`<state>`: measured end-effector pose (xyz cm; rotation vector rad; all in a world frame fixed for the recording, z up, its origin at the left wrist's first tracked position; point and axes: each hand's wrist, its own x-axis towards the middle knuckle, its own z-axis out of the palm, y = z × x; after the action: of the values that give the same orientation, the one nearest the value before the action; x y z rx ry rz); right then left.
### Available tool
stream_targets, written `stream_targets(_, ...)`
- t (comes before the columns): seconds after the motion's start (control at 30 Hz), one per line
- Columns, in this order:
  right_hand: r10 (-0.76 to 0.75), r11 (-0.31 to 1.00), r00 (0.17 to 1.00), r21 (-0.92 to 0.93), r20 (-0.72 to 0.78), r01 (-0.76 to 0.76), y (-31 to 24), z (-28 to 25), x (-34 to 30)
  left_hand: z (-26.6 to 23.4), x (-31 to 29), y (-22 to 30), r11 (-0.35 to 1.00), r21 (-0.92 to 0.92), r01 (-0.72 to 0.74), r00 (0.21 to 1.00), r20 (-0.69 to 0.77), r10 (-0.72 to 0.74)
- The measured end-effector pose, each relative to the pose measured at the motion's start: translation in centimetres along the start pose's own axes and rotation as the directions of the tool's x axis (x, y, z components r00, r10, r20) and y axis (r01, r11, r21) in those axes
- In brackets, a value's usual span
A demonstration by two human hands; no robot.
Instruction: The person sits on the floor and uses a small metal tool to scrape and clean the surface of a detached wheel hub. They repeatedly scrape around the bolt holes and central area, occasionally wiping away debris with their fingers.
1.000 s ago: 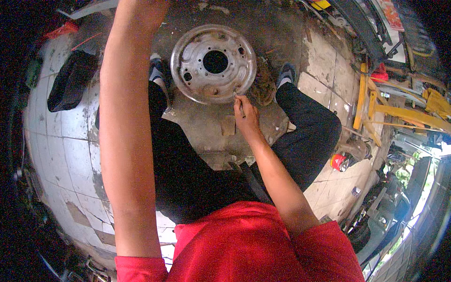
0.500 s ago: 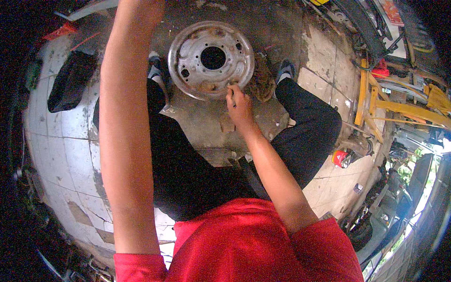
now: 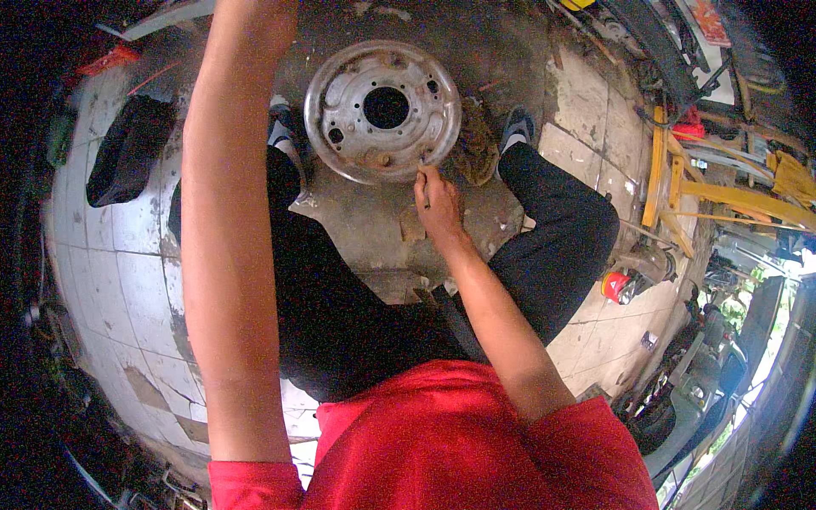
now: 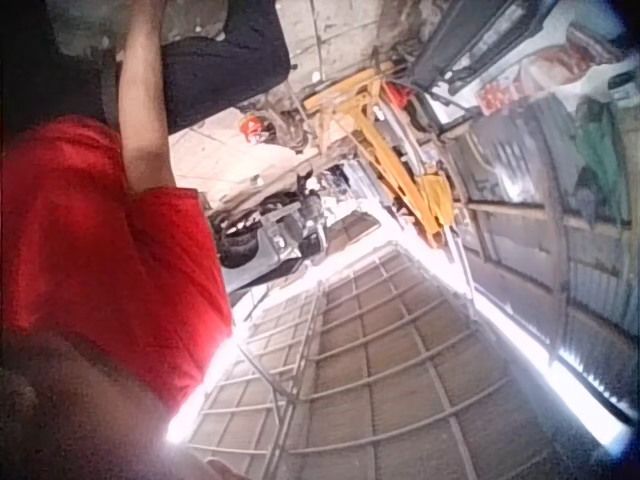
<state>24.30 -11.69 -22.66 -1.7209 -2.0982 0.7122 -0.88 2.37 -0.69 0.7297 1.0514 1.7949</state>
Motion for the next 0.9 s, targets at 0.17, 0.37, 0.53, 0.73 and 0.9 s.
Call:
stream_targets(0.17,-0.058,0.974,0.987,-0.208,0.152,0.089,-0.3,-0.2,-0.5,0.2,-0.3,0.4,1.0,0.009,-0.022,1.0,0.011,0.022)
stream_targets(0.37,0.003,0.997,0.994,-0.081,0.108,0.006,-0.8,-0.3,0.2,0.9,0.1,0.6,0.993,-0.003,0.118,0.992,-0.052,-0.118)
stream_targets(0.53,0.025,0.994,0.994,-0.11,0.102,-0.014,-0.9,-0.2,-0.7,0.3,0.0,-0.1,1.0,-0.008,0.029,0.999,0.018,-0.029)
stream_targets(0.73,0.044,0.997,0.994,-0.061,0.1,-0.038,-0.3,-0.4,0.5,0.7,-0.7,0.5,0.999,0.018,0.04,0.999,-0.027,-0.04)
stream_targets(0.9,-0.106,0.994,0.994,-0.031,0.006,0.107,0.8,-0.7,0.3,0.6,-0.8,0.4,1.0,0.01,0.002,1.0,0.013,-0.002)
